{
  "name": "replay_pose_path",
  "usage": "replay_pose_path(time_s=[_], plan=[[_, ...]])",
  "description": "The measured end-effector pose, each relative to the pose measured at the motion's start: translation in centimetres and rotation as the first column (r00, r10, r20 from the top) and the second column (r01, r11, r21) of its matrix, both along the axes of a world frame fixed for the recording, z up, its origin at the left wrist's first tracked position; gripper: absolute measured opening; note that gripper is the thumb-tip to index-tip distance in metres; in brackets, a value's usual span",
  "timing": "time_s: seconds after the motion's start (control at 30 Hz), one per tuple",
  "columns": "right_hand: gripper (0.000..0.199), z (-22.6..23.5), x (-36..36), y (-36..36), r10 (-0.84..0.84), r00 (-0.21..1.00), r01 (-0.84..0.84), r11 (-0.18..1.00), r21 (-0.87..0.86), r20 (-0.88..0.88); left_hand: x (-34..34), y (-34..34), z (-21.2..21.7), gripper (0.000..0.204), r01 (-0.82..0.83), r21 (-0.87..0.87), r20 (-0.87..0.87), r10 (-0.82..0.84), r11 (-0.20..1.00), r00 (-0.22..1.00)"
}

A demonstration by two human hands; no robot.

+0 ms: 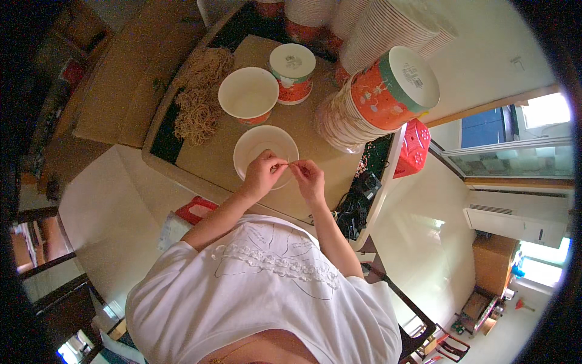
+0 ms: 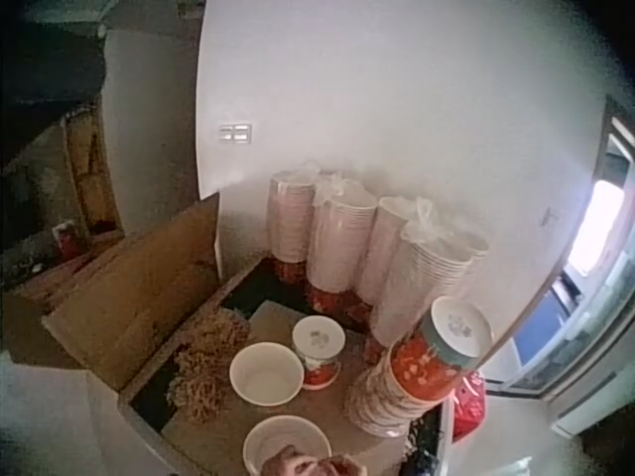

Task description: Attaching string handles to paper buckets and stacking the finished products.

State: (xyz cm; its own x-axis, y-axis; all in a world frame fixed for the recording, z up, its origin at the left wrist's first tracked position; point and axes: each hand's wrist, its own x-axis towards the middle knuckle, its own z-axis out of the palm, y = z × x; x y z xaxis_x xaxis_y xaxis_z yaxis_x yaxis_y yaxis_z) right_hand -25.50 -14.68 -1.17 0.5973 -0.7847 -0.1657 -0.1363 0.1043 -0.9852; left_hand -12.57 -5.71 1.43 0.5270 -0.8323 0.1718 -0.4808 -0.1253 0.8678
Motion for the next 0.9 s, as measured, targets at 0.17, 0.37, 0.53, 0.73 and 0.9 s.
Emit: replay_pose_path(time_s=[0.17, 0.37, 0.53, 0.73, 0.9], plan=[[0.007, 0.2, 0.2, 0.4, 0.000, 1.000, -0.002, 0.988, -0.152, -0.008, 0.0, -0.1, -0.2, 0.004, -0.019, -0.038, 0.036, 0.020, 0.999, 0.999], [0.013, 0.2, 0.0, 0.1, 0.033, 0.997, -0.044, 0.987, -0.152, -0.074, 0.4, 0.0, -0.9, 0.004, -0.013, -0.004, -0.091, 0.012, 1.000, 0.996], [0.010, 0.5, 0.1, 0.0, 0.004, 0.992, -0.012, 0.998, -0.067, -0.125, 0.3, 0.0, -0.6, 0.004, -0.007, -0.008, -0.089, 0.007, 1.000, 0.996], [0.010, 0.5, 0.1, -0.2, 0.019, 0.990, -0.034, 0.994, -0.104, -0.143, 0.2, -0.1, -0.5, 0.004, -0.004, 0.011, -0.075, 0.005, 1.000, 0.997], [0.008, 0.7, 0.2, 0.0, 0.024, 0.993, -0.048, 0.978, -0.204, -0.117, 0.3, -0.2, -1.1, 0.005, -0.003, -0.011, -0.132, 0.002, 1.000, 0.991]])
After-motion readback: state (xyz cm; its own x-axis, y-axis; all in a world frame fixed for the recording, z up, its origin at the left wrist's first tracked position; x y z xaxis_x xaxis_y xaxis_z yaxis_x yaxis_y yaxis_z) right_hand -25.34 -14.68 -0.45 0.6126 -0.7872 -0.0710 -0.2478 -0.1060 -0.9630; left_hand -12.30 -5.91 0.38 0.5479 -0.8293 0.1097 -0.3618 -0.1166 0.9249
